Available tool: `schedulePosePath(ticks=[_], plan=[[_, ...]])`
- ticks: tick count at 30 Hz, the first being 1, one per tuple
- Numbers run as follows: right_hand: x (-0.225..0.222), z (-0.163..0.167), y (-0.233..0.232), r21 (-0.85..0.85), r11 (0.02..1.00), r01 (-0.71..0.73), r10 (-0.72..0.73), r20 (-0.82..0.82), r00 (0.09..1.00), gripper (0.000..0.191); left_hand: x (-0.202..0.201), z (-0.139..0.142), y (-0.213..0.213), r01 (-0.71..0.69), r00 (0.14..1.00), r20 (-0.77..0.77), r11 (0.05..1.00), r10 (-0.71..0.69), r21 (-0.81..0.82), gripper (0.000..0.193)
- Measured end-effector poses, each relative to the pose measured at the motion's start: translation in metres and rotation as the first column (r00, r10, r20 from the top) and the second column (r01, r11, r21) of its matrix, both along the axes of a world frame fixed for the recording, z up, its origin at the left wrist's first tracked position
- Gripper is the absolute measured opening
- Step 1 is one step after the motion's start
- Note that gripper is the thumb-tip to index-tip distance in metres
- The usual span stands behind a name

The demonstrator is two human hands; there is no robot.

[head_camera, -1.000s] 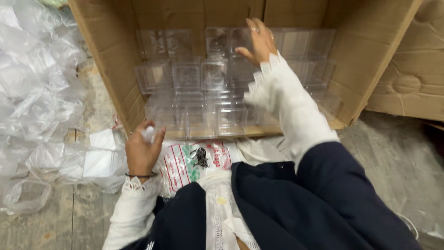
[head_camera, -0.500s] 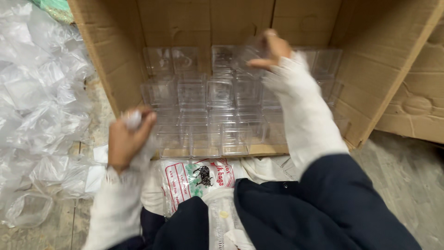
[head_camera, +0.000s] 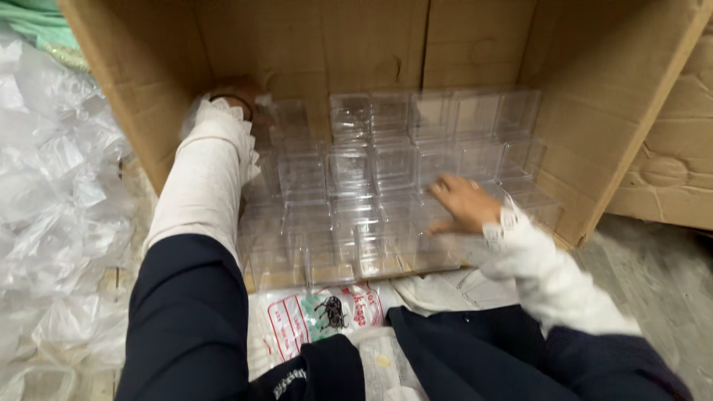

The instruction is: The person sits on the floor and wraps small white boxes in clear plastic bags, twisting the bags closed one at a time. The wrapped boxes are placed on the floor and into a large cardboard box that also holds stacked clear plastic containers.

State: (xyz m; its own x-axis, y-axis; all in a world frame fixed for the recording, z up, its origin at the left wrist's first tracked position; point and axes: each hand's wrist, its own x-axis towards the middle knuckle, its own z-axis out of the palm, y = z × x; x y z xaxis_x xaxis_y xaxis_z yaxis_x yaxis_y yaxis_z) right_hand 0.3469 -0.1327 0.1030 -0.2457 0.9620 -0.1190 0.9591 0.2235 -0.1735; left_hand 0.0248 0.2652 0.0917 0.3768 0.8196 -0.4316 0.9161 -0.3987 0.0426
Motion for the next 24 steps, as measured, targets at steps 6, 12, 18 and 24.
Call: schedulePosePath(ticks=[6,12,18,24], plan=[[-0.032,0.020,0.199,-0.044,0.991,0.128,-0.130,-0.042,0.991,0.063,-0.002,-0.012,0.008,-0.038,0.999,-0.021,0.999,0.037,-0.029,0.059],[-0.060,-0.005,0.252,-0.312,0.895,0.318,-0.216,0.321,0.922,0.070,-0.009,-0.012,0.006,-0.064,0.998,0.016,0.998,0.064,-0.028,0.057],[-0.034,-0.001,0.258,-0.228,0.911,0.343,-0.315,0.150,0.937,0.078,-0.019,-0.001,0.009,-0.112,0.978,0.186,0.990,0.094,0.089,0.054],[-0.038,-0.041,0.263,-0.491,0.823,0.287,-0.564,-0.638,0.525,0.087,-0.039,-0.020,-0.002,-0.309,0.489,0.832,0.944,0.264,-0.118,0.053]])
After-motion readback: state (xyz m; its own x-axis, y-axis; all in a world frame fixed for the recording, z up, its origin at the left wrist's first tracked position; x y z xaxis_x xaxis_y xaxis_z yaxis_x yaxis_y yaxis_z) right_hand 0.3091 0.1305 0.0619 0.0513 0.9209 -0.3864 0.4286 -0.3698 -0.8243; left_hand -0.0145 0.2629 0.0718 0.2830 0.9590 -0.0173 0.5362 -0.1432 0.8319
